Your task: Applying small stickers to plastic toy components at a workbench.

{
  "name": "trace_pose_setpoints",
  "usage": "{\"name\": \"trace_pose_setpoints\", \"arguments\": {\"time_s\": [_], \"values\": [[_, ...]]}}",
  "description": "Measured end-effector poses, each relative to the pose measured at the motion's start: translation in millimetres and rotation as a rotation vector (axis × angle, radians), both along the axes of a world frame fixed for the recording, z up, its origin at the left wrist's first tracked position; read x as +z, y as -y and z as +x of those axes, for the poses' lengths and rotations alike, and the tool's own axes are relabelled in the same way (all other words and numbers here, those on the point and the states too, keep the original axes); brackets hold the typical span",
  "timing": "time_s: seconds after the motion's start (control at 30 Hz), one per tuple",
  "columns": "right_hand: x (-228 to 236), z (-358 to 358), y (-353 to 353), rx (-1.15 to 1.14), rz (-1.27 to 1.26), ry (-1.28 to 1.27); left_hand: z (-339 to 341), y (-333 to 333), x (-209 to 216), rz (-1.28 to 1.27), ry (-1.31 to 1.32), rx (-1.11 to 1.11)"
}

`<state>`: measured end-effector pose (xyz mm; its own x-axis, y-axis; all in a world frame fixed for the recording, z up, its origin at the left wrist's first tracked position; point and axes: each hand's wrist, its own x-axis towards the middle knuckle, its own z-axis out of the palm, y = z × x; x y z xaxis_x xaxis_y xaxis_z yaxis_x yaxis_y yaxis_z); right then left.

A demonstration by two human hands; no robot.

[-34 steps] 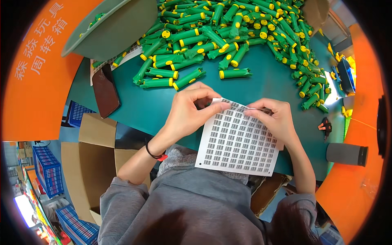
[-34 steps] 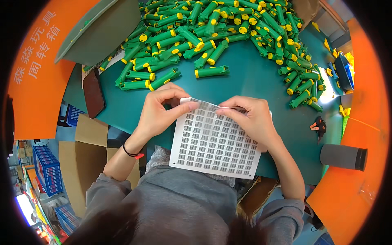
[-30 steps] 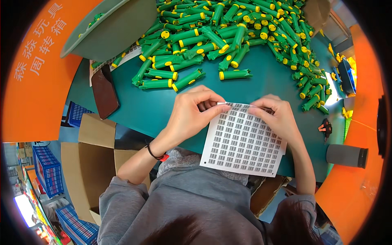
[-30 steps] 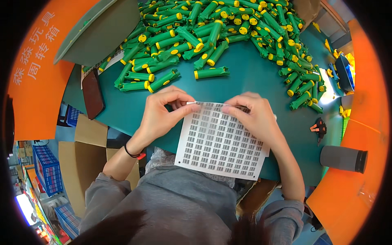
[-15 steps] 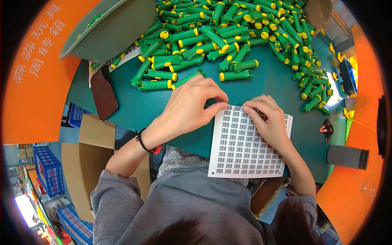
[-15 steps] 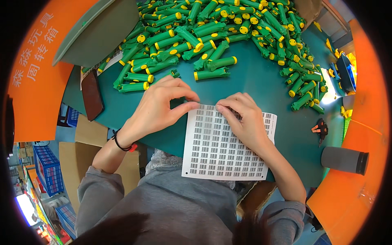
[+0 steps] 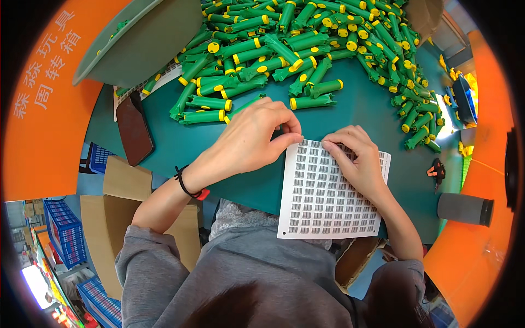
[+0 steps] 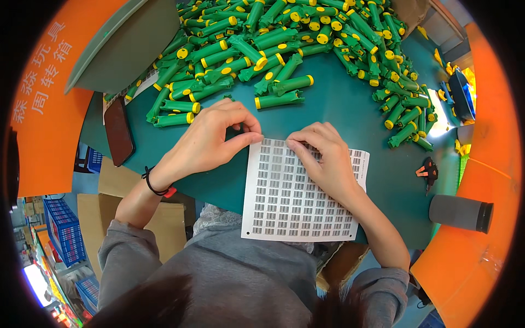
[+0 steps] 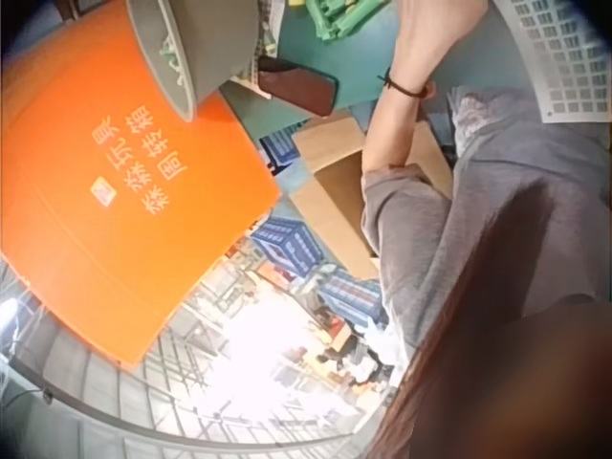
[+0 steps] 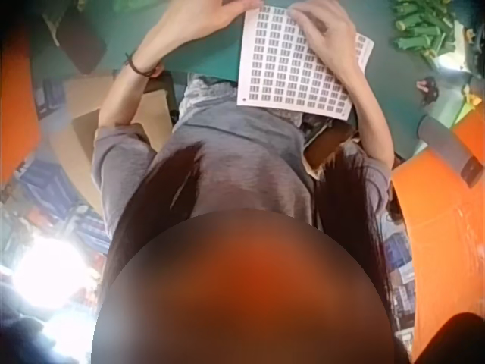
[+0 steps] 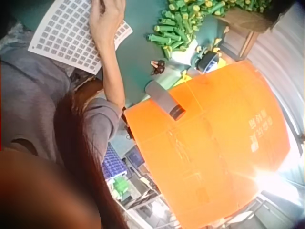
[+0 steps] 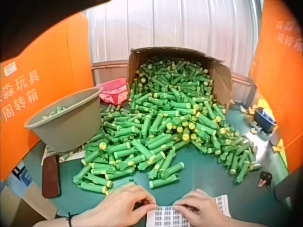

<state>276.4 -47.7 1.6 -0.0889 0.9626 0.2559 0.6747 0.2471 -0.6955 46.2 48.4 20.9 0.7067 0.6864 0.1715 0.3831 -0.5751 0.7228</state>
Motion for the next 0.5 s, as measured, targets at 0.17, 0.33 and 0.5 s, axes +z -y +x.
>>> {"name": "trace_pose_setpoints", "arguments": {"time_s": [0.17,0.33,0.5], "values": [[-0.9,-0.2,0.5,0.002,-0.006,-0.002,-0.1,-1.2,-2.6,0.083,0.057,-0.03],[0.4,-1.2,-0.2,-0.011,-0.016,-0.006,2.7,-0.2,-4.4,0.101,0.014,-0.064],[2.6,-3.2,-1.9,-0.041,-0.051,-0.018,4.2,0.6,-5.7,0.206,0.044,-0.097]]}}
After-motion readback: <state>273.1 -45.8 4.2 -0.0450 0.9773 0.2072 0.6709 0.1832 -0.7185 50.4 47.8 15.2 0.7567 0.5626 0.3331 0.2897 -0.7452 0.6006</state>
